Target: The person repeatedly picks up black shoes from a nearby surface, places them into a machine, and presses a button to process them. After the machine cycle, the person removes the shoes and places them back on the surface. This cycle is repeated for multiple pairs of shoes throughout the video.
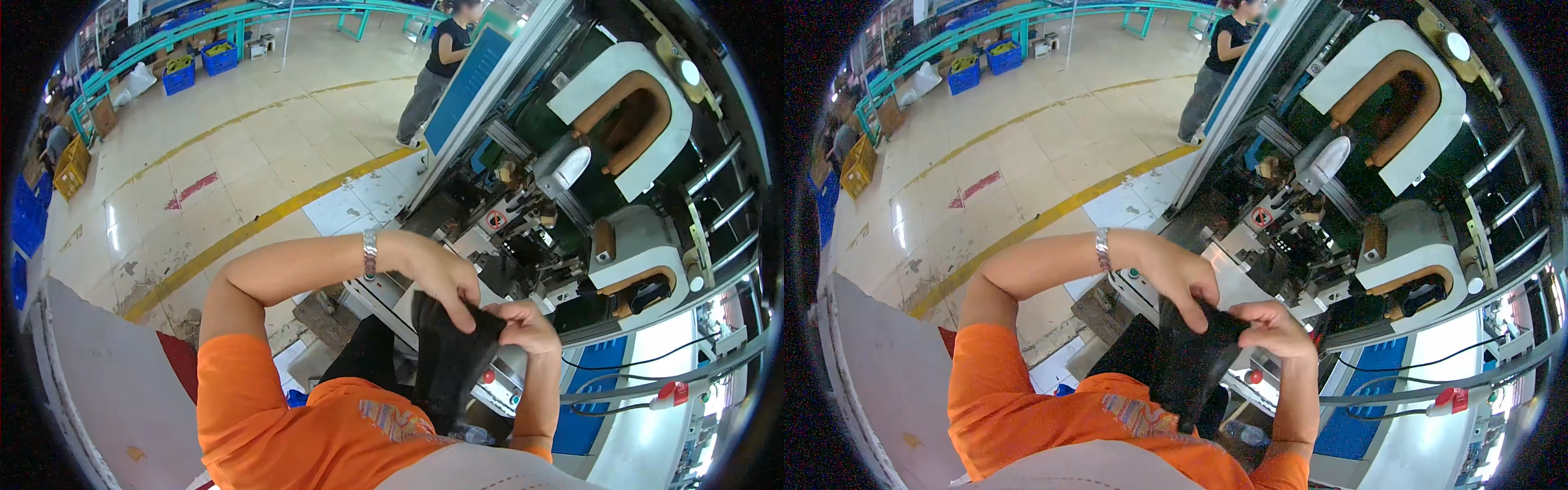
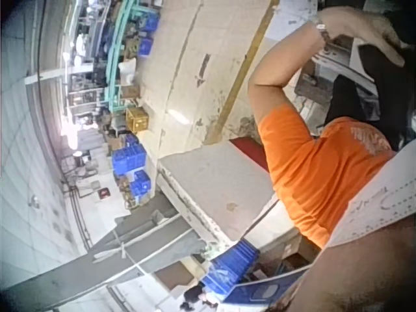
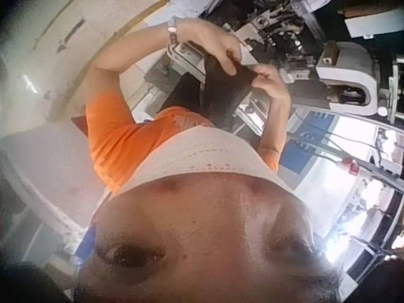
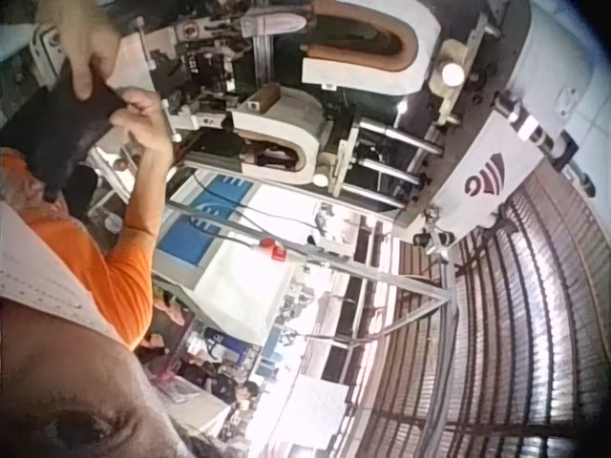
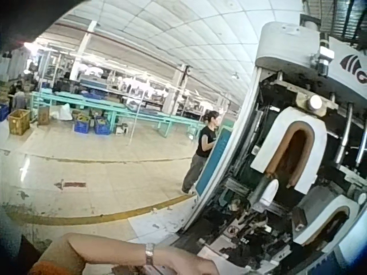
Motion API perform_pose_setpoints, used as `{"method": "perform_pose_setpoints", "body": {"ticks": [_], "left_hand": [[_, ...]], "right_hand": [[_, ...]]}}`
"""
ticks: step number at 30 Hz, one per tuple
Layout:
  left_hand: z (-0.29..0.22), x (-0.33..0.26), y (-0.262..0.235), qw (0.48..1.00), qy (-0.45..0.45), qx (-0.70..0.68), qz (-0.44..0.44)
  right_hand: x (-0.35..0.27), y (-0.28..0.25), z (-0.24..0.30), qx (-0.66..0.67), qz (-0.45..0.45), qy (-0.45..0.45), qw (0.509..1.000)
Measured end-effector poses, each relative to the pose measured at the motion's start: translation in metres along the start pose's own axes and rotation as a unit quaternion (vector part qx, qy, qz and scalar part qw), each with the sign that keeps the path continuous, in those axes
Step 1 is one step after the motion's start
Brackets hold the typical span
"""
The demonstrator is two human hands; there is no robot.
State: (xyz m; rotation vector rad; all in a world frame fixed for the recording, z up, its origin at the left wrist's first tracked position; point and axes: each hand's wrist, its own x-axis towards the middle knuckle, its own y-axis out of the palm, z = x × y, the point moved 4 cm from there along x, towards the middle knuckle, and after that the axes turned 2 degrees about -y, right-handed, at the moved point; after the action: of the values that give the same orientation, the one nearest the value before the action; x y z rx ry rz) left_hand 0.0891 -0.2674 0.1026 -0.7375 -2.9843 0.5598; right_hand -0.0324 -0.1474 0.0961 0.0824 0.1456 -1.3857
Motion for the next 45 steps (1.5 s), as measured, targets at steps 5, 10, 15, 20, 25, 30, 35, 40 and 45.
{"method": "perform_pose_setpoints", "body": {"ticks": [5, 10, 15, 20, 25, 30, 35, 40, 45], "left_hand": [[-0.008, -0.016, -0.039, 0.996, 0.038, 0.006, -0.075], [-0.018, -0.012, -0.068, 0.976, 0.116, -0.076, -0.168], [-0.029, 0.025, -0.116, 0.945, 0.154, -0.041, -0.284], [-0.017, 0.067, -0.177, 0.864, 0.238, -0.230, -0.380], [-0.021, 0.094, -0.202, 0.806, 0.256, -0.332, -0.419], [-0.020, 0.090, -0.203, 0.808, 0.232, -0.333, -0.427], [-0.009, 0.102, -0.217, 0.808, 0.216, -0.338, -0.431], [0.004, 0.123, -0.255, 0.740, 0.228, -0.418, -0.475], [0.023, 0.145, -0.279, 0.709, 0.231, -0.454, -0.488]], "right_hand": [[-0.026, -0.027, 0.010, 0.089, -0.024, -0.064, 0.994], [-0.010, -0.061, 0.026, 0.015, -0.043, -0.077, 0.996], [-0.006, -0.132, 0.054, 0.060, -0.187, -0.284, 0.939], [0.039, -0.155, 0.086, 0.184, -0.332, -0.389, 0.839], [0.055, -0.181, 0.087, 0.219, -0.380, -0.420, 0.795], [0.071, -0.180, 0.089, 0.222, -0.387, -0.400, 0.801], [0.070, -0.217, 0.082, 0.207, -0.420, -0.347, 0.812], [0.091, -0.250, 0.096, 0.243, -0.433, -0.344, 0.797], [0.100, -0.260, 0.098, 0.290, -0.459, -0.349, 0.764]]}}
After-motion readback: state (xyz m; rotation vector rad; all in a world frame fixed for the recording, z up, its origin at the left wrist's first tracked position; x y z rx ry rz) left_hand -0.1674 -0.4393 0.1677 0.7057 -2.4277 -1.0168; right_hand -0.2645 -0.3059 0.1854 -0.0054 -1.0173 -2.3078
